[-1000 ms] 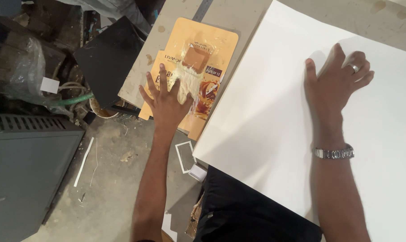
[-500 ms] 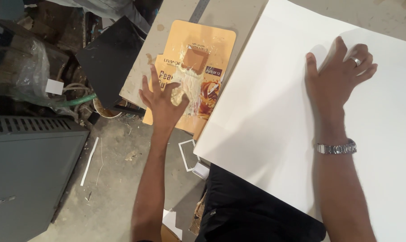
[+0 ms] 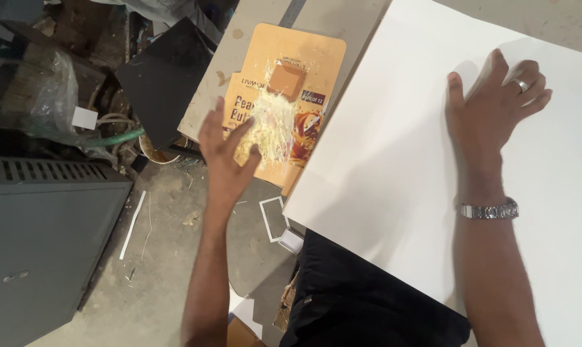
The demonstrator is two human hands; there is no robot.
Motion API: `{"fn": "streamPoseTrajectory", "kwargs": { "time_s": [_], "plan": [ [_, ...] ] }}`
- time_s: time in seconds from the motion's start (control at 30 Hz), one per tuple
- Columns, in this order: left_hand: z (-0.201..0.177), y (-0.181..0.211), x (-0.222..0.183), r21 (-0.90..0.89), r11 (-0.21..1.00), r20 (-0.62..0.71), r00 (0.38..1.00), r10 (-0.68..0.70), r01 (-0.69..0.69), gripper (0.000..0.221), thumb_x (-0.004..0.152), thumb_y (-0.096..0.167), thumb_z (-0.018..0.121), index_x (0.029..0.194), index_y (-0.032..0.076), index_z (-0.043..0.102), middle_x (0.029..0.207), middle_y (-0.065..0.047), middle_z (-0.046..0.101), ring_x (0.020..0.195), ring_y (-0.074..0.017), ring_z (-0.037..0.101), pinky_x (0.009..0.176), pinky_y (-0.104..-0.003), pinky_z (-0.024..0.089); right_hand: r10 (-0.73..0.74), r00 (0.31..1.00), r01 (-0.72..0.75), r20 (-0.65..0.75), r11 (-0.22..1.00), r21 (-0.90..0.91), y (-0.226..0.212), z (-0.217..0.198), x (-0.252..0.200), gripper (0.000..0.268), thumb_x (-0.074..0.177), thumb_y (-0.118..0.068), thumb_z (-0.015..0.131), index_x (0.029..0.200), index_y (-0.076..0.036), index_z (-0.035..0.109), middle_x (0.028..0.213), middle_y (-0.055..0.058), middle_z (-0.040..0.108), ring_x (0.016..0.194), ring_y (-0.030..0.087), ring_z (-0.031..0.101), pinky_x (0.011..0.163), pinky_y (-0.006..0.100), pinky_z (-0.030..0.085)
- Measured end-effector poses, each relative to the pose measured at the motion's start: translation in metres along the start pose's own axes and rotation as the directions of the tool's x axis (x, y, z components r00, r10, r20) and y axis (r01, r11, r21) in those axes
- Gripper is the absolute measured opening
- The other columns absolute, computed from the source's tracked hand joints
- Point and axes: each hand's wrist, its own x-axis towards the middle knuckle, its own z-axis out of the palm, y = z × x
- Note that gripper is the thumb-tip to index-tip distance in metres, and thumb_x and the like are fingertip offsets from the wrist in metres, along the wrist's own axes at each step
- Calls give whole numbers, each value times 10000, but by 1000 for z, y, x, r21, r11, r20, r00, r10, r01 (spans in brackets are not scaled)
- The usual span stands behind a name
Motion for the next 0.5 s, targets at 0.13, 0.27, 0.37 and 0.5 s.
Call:
{"fn": "streamPoseTrajectory", "kwargs": {
  "time_s": [0.13,0.27,0.37,0.5],
  "plan": [
    [36,-9,-31,23,998,38,998,-52,51,506,839,160,785,1341,146,721,1700,-197,221,1505,-495,204,1207,-635,194,-18,1000,17,-19,1000,-25,8,9,0,672,1039,-393,641,1485,71,448,1515,336,276,1463,523,176,1154,777,107],
    [55,-6,-57,114,982,38,988,-153,147,513,819,267,788,1321,183,727,1696,-198,205,1494,-513,163,1164,-697,147,-9,1000,9,11,1000,-11,5,3,1,669,1042,-393,629,1485,74,447,1519,351,276,1467,535,167,1160,782,97],
    [52,5,-66,243,959,17,988,-151,143,511,817,321,779,1309,192,731,1684,-183,240,1495,-503,174,1159,-708,128,4,1000,-4,23,1000,22,2,0,2,692,1043,-401,626,1512,75,445,1520,349,280,1466,537,165,1167,786,95],
    [49,19,-78,379,921,-14,996,-88,87,457,829,343,767,1259,189,746,1656,-142,343,1493,-471,201,1174,-701,137,-1,1000,1,2,1000,15,4,2,1,721,1040,-410,622,1547,73,448,1531,348,275,1468,546,162,1170,788,96]
  ]
}}
